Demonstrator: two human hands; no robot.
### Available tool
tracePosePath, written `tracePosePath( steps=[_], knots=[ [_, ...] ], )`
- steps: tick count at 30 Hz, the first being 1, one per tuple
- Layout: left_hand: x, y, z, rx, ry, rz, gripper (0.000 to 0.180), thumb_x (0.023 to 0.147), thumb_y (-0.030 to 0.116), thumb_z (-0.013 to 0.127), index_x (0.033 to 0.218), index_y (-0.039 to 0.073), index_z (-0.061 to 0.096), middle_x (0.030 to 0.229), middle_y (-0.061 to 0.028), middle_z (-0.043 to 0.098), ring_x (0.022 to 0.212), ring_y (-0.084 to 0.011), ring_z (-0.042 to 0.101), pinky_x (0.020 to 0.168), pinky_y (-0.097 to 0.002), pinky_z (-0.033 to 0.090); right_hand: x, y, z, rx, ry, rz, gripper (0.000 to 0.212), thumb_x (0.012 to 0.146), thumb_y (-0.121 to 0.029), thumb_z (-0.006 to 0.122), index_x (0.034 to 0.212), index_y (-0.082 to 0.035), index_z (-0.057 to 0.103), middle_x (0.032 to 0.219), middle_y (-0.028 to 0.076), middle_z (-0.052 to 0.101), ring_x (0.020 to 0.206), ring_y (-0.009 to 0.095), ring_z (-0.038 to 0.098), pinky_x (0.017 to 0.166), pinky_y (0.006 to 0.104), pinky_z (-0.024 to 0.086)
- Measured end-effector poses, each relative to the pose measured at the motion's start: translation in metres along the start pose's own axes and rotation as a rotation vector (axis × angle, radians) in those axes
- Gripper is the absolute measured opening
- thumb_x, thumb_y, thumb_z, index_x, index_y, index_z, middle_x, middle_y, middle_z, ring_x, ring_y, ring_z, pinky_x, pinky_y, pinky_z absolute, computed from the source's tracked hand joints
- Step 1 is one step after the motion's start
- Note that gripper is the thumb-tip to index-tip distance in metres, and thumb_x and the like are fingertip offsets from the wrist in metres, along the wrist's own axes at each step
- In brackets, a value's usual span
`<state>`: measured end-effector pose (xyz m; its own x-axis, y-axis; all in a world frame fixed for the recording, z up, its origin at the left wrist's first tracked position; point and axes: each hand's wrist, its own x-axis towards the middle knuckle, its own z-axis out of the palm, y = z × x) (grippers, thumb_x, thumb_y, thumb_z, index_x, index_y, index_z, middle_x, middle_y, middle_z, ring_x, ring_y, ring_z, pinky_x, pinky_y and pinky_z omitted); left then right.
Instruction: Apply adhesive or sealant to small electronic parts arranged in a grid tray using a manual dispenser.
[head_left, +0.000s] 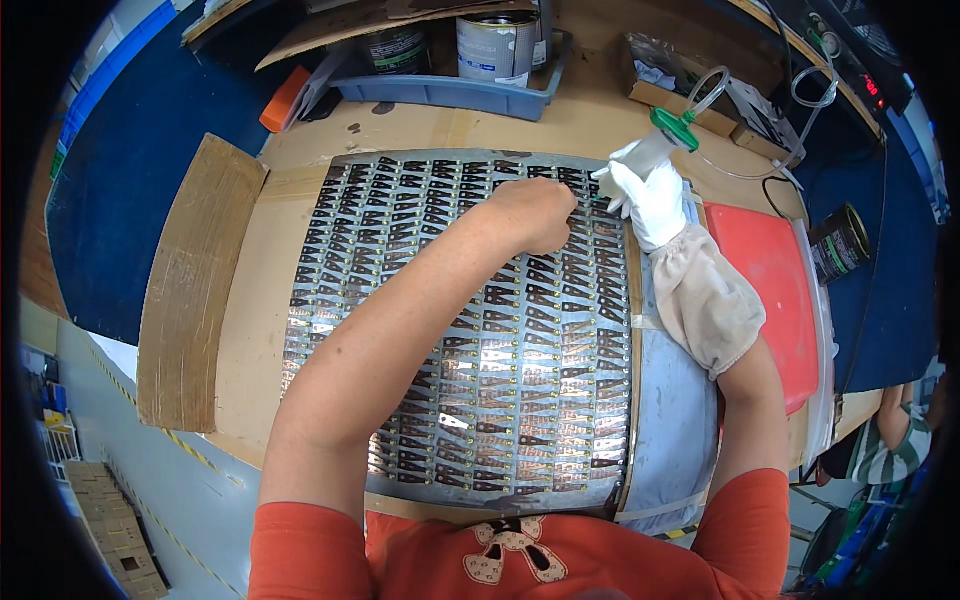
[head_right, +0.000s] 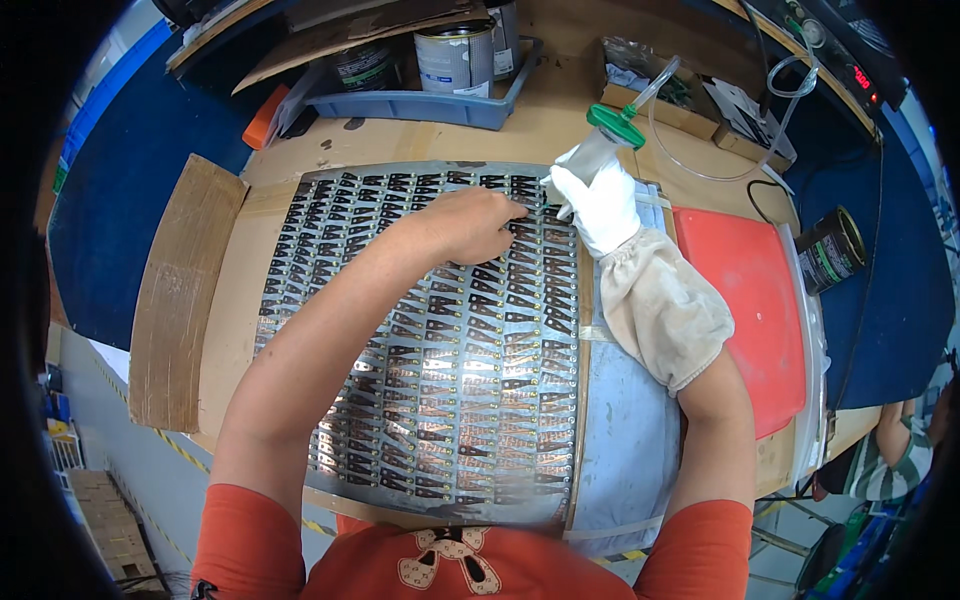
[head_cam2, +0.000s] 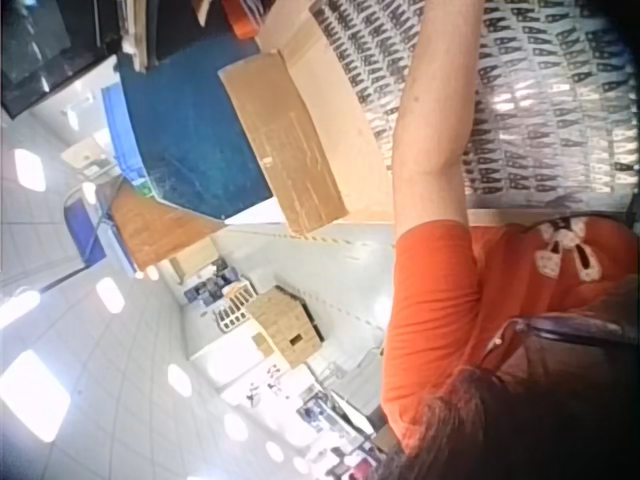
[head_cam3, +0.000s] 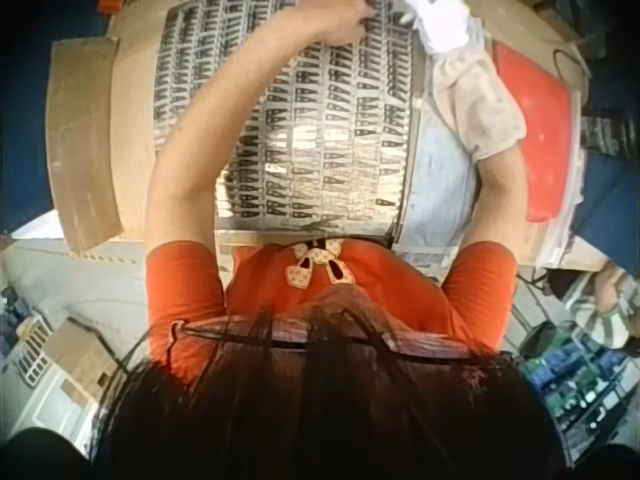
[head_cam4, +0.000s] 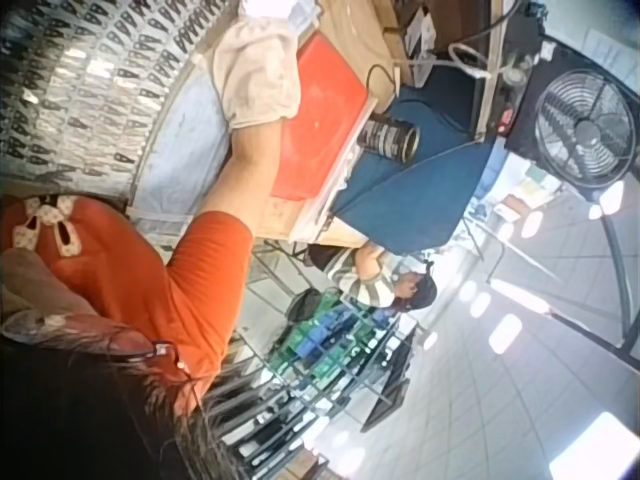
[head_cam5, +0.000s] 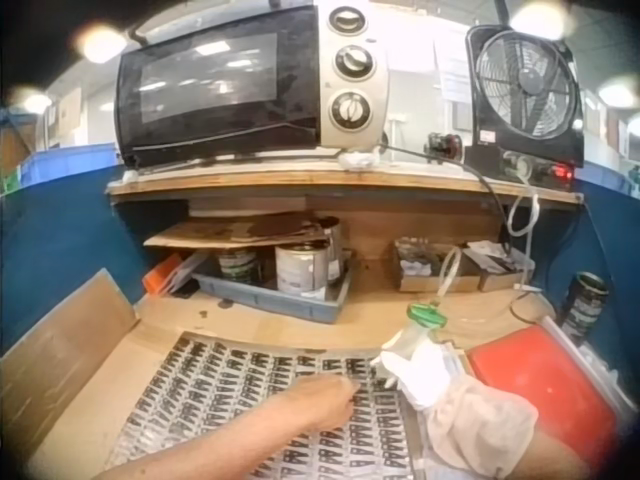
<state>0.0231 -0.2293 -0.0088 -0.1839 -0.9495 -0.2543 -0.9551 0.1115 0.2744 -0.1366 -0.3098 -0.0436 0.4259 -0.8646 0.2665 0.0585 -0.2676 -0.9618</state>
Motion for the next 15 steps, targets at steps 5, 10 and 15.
tracePosePath(
  steps=[5, 10, 15],
  knots=[
    [-0.0016, 0.0025, -0.0028, 0.001, -0.006, -0.005, 0.043, 0.077, 0.012, 0.047, 0.119, 0.007, 0.053, 0.110, -0.0195, 0.058, 0.103, -0.0315, 0.055, 0.090, -0.0400, 0.043, 0.0043, 0.0073, -0.0024, -0.070, 0.015, -0.058, 0.023, 0.078, -0.013, 0.066, 0.093, -0.001, 0.054, 0.079, 0.007, 0.062, 0.068, 0.013, 0.060, 0.056, 0.0257, 0.047],
    [-0.0005, 0.0017, -0.0019, -0.009, 0.008, 0.003, 0.042, 0.077, 0.011, 0.047, 0.118, 0.007, 0.054, 0.110, -0.0194, 0.058, 0.103, -0.0315, 0.055, 0.090, -0.0399, 0.043, 0.0035, 0.0065, -0.0036, -0.132, -0.021, -0.085, 0.023, 0.078, -0.013, 0.065, 0.094, -0.001, 0.053, 0.079, 0.007, 0.062, 0.068, 0.013, 0.060, 0.053, 0.0248, 0.047],
    [-0.0007, 0.0002, 0.0001, -0.012, 0.016, 0.001, 0.042, 0.077, 0.011, 0.047, 0.118, 0.006, 0.054, 0.109, -0.0197, 0.058, 0.103, -0.0318, 0.055, 0.090, -0.0400, 0.043, 0.0021, 0.0035, -0.0027, -0.036, -0.008, -0.029, 0.023, 0.078, -0.013, 0.065, 0.094, -0.001, 0.054, 0.080, 0.007, 0.062, 0.068, 0.013, 0.060, 0.054, 0.0248, 0.047]
  ],
)
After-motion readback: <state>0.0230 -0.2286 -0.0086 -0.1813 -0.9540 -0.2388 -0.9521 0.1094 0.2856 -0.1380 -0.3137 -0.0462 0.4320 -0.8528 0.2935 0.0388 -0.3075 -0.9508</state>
